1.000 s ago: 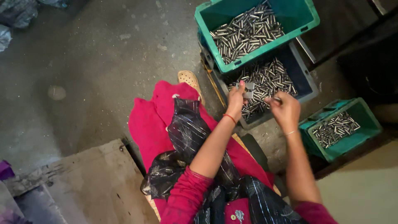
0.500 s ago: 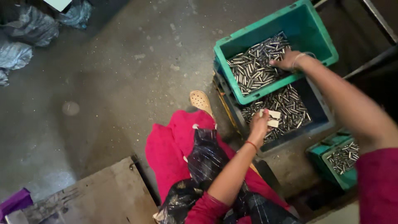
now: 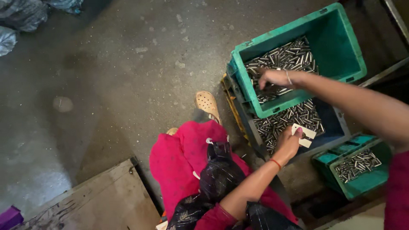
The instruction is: The person sits on the floor and repeatedly picks small metal pins from a green bin, inspects them by hand, and places them into a lower bin. The process continues with consistent hand movements and no visible tools.
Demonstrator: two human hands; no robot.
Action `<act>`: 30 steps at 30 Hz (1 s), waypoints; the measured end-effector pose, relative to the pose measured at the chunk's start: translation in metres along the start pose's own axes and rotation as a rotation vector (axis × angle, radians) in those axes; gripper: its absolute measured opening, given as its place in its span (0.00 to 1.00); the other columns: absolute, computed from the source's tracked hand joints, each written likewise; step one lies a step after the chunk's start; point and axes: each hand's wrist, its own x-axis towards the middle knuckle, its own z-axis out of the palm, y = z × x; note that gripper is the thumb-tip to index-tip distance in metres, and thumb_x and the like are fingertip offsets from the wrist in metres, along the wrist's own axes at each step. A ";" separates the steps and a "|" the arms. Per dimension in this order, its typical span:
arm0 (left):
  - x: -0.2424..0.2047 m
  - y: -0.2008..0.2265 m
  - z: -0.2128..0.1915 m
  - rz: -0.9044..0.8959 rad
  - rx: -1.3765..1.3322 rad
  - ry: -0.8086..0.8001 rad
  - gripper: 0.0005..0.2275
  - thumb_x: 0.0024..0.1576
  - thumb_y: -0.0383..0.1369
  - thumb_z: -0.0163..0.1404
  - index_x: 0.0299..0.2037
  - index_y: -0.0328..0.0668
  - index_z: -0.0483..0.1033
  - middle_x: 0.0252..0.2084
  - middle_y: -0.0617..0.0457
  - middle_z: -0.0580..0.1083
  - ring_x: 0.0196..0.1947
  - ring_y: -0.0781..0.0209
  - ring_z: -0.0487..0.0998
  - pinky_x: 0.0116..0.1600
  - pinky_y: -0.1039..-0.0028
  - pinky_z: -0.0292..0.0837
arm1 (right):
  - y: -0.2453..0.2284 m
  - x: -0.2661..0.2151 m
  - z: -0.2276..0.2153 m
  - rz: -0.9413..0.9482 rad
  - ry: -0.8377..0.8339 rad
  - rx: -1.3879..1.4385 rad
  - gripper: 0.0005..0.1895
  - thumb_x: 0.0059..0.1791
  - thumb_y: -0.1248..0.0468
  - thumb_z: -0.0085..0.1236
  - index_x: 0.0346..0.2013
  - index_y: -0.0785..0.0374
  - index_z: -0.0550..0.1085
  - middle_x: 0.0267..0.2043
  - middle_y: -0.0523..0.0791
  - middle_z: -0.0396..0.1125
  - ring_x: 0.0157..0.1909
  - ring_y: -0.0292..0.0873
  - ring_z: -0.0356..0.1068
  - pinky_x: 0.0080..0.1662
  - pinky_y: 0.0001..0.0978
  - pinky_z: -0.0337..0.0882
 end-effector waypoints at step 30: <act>-0.012 -0.017 0.011 0.099 0.261 -0.010 0.13 0.66 0.40 0.47 0.48 0.38 0.76 0.47 0.36 0.75 0.48 0.37 0.76 0.53 0.53 0.70 | 0.022 0.052 -0.017 -0.759 0.196 -1.390 0.28 0.46 0.40 0.50 0.59 0.39 0.65 0.56 0.54 0.60 0.55 0.62 0.65 0.43 0.56 0.75</act>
